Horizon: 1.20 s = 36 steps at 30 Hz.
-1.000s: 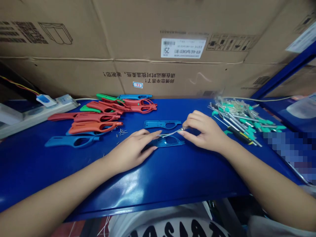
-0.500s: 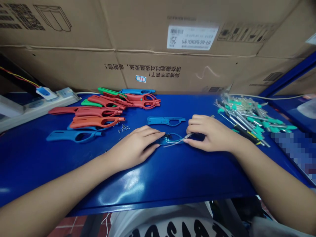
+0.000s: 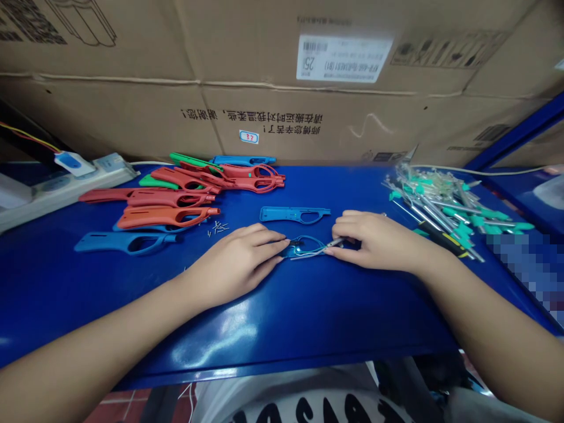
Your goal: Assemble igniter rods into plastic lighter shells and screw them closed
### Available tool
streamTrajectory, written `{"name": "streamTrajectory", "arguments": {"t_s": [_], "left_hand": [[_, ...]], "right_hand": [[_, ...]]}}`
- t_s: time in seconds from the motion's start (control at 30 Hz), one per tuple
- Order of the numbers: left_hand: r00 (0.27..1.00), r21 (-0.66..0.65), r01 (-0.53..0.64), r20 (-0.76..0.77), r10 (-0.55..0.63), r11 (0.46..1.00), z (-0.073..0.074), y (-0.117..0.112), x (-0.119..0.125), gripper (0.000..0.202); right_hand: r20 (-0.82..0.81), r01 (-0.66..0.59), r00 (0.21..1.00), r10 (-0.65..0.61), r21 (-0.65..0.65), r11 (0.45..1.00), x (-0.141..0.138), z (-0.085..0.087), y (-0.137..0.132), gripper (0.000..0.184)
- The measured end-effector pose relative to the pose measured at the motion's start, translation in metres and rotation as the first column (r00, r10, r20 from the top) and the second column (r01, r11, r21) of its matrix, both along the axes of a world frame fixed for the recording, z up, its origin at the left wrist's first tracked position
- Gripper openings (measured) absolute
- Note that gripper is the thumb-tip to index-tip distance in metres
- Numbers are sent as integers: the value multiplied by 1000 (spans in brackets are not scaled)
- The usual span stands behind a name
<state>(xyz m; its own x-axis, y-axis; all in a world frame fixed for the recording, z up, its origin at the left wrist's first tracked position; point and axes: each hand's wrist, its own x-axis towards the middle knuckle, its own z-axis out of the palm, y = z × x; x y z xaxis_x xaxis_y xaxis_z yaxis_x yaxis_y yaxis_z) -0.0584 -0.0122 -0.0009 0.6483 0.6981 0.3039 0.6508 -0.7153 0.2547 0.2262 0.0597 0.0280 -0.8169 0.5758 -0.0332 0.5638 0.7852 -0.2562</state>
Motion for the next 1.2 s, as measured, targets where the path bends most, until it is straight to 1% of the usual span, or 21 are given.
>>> {"name": "streamTrajectory", "arguments": {"t_s": [0.13,0.27,0.33,0.43,0.53,0.63,0.73,0.93,1.03,1.2], "left_hand": [[994,60,-9,-105,15,998,3,-3,1,32],[970,90,-35,-237,56,995,8,-10,6,32],[961,107,-37,-267,64,994,9,-13,8,34],[969,97,-45,-237,67,994,10,-16,9,36],[979,50,-67,-190,75,997,10,-16,7,42],[980,5,-68,-187,68,998,11,-14,5,44],[983,-13,-61,-174,58,998,11,-12,4,40],[986,-7,-48,-162,46,999,10,-12,3,37],[985,-14,-50,-168,47,999,10,-12,3,38],[982,-21,-47,-183,43,999,10,-11,3,38]], "right_hand": [[6,17,1000,-17,-21,1000,0,-1,0,37],[15,25,1000,-25,-21,999,0,0,-1,37],[23,39,999,-38,-24,999,-1,1,-2,35],[29,62,998,-60,-52,997,-2,2,-3,35],[1,66,998,-66,-122,990,-1,3,-3,37],[-41,33,998,-43,-208,978,2,3,0,34],[-78,-5,997,-14,-240,971,6,3,3,28],[-69,5,997,-21,-218,976,9,3,4,27],[-46,1,999,-10,-177,984,7,4,2,28],[22,4,1000,-2,-103,995,4,3,0,33]]}}
